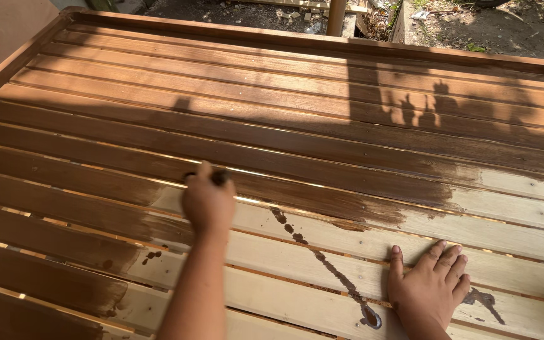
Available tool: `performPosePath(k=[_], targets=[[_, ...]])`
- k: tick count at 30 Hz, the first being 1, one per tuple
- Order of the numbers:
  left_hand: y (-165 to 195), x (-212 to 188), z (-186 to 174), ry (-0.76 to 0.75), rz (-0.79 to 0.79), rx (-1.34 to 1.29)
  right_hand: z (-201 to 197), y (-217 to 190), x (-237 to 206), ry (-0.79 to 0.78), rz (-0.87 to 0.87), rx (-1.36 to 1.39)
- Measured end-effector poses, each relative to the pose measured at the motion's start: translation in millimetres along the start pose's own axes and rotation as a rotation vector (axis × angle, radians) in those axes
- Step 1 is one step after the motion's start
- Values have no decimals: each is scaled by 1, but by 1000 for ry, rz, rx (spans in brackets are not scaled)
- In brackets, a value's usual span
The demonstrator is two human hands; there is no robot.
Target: The person applies brown wood stain with a brush to the slatted surface of a large wooden bench frame, dipping the brush into an open stain can and brushing along the slats. They briefly reposition the bench and reload the brush with stain as they work across the boards.
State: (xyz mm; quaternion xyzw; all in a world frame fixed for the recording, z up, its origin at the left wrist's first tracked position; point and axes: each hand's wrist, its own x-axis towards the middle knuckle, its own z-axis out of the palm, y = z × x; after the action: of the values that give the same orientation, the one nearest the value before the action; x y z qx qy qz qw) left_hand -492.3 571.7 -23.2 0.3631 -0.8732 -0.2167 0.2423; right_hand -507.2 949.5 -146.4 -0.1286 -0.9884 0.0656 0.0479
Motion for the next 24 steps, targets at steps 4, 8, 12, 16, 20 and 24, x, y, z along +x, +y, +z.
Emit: performPosePath(k=[4, 8, 12, 16, 20, 24], targets=[[70, -80, 30, -274, 203, -68, 0, 0, 1, 25, -21, 43], [30, -34, 13, -60, 152, -177, 2, 3, 0, 27, -35, 37], [-43, 61, -37, 164, -26, -28, 3, 3, -1, 10, -16, 3], [-53, 84, -37, 121, -51, 27, 1, 2, -3, 19, -24, 15], [-2, 23, 4, -25, 76, 205, -1, 0, -4, 11, -22, 0], [91, -83, 34, -292, 91, -153, 0, 1, -3, 54, -49, 60]])
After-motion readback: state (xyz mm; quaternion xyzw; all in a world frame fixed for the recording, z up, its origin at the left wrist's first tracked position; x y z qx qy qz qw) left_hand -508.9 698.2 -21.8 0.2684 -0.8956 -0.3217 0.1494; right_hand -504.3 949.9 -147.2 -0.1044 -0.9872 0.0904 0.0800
